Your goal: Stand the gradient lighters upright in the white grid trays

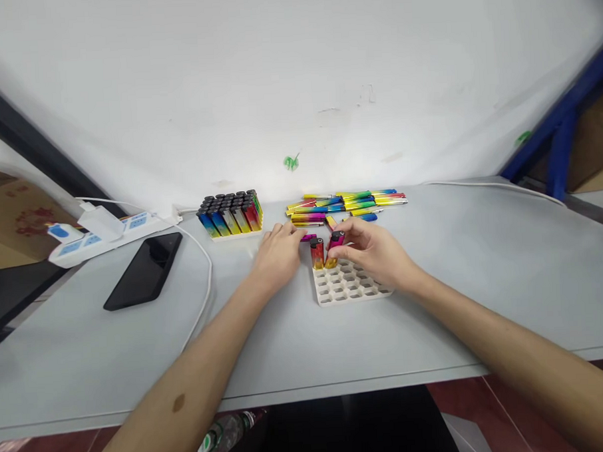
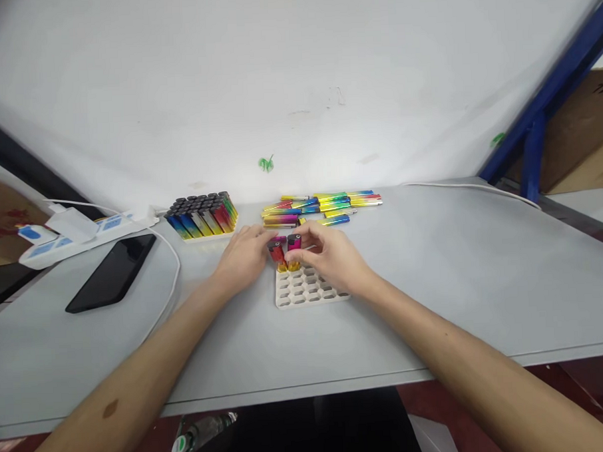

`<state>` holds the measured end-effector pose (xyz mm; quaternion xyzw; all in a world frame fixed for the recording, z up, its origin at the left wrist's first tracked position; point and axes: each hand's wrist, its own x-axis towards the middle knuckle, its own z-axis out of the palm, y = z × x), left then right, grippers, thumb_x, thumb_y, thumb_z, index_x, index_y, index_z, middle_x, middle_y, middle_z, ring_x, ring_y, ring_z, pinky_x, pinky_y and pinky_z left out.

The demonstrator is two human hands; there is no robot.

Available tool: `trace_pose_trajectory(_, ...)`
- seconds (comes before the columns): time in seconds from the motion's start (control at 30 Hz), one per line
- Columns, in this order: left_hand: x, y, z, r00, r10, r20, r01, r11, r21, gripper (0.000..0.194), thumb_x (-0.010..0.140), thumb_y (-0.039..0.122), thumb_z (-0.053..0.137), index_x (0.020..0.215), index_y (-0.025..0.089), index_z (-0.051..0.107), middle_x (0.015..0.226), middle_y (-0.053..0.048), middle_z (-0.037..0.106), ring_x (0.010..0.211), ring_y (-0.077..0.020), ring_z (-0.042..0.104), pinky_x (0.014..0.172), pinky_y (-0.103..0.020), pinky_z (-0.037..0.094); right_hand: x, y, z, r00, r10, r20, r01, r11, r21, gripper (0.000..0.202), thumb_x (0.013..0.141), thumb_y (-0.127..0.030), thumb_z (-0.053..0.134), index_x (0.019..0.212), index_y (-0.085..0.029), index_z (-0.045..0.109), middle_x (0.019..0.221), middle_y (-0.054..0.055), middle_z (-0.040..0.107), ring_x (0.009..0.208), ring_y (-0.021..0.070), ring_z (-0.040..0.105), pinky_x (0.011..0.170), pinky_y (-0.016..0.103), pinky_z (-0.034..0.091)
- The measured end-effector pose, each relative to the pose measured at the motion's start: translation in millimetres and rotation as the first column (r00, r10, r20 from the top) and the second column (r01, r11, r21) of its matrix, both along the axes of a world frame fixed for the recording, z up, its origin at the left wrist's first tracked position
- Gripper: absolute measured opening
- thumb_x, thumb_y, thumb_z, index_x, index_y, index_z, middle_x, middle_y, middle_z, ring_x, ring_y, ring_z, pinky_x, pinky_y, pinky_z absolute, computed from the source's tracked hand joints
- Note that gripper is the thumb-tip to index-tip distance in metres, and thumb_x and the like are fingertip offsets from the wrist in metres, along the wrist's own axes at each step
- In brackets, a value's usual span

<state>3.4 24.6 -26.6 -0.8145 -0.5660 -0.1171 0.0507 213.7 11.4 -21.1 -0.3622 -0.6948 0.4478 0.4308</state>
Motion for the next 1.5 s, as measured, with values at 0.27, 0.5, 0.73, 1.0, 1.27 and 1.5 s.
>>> trace_pose_trajectory(0.27,2.5,-0.6,2.8,1.0,0.017,0.021,-0.016,1.0,-0.008,0.04,0.089,0.005,0.039,0.117,0.02,0.063,0.112,-0.01,0.067,0.109,-0.0298,0.055,0.091,-0.045,0.044,-0.4,-7.0,8.4,0.968,-0.118,0.222,0.065,0.971,0.232,0.02,0.087,-0.039,0.068,0.1,-0.025,0.062,0.087,0.001,0.073,0.077,0.0191,0.066,0.072,0.035,0.051)
trace_pose_trajectory(0.5,5.8,0.9,3.2,0.953,-0.038,0.3,0.047,0.999,-0.023,0.036,0.09,0.007,0.04,0.114,0.018,0.066,0.112,-0.009,0.069,0.107,-0.0256,0.059,0.092,-0.041,0.048,-2.8,-5.4,5.0,0.932,-0.14,0.334,0.053,0.966,0.255,0.021,0.086,-0.042,0.069,0.097,-0.025,0.061,0.085,0.001,0.072,0.074,0.0192,0.064,0.07,0.033,0.048)
trace_pose_trajectory(0.73,7.8,2.9,2.8,0.802,-0.106,0.587,0.112,0.993,0.026,0.033,0.092,0.015,0.048,0.12,0.022,0.065,0.121,-0.005,0.071,0.106,-0.0203,0.066,0.093,-0.036,0.053,2.3,-7.2,10.9,0.936,-0.242,0.255,0.175,0.95,0.259,0.033,0.1,-0.05,0.042,0.099,-0.024,0.062,0.101,0.005,0.071,0.089,0.0204,0.063,0.071,0.032,0.045)
trace_pose_trajectory(1.0,13.6,-5.5,13.3,0.682,-0.154,0.715,0.227,0.974,-0.007,0.032,0.087,0.012,0.05,0.11,0.024,0.068,0.116,-0.001,0.073,0.098,-0.0178,0.071,0.086,-0.033,0.056,3.0,6.2,4.7,0.945,-0.284,0.161,0.251,0.947,0.199,0.026,0.089,-0.04,0.064,0.109,-0.023,0.065,0.092,0.004,0.069,0.083,0.019,0.064,0.076,0.035,0.05)
trace_pose_trajectory(1.27,9.7,1.6,2.2,0.82,-0.251,0.515,0.247,0.966,0.077,0.051,0.082,0.001,0.043,0.123,0.022,0.065,0.129,-0.006,0.066,0.123,-0.0217,0.057,0.103,-0.04,0.049,6.7,11.7,7.6,0.918,-0.304,-0.256,0.3,0.952,-0.056,0.03,0.09,-0.051,0.059,0.099,-0.025,0.046,0.091,0.0,0.069,0.082,0.015,0.066,0.078,0.035,0.055)
trace_pose_trajectory(1.5,9.3,32.2,-10.1,0.866,-0.459,0.198,0.44,0.888,0.135,0.047,0.09,0.012,0.051,0.133,0.028,0.06,0.139,-0.005,0.06,0.128,-0.0239,0.046,0.109,-0.044,0.04,16.0,15.4,14.1,0.911,-0.323,-0.255,0.252,0.928,-0.273,0.033,0.085,-0.056,0.059,0.099,-0.028,0.049,0.067,-0.008,0.046,0.049,0.0094,0.039,0.038,0.018,0.029)
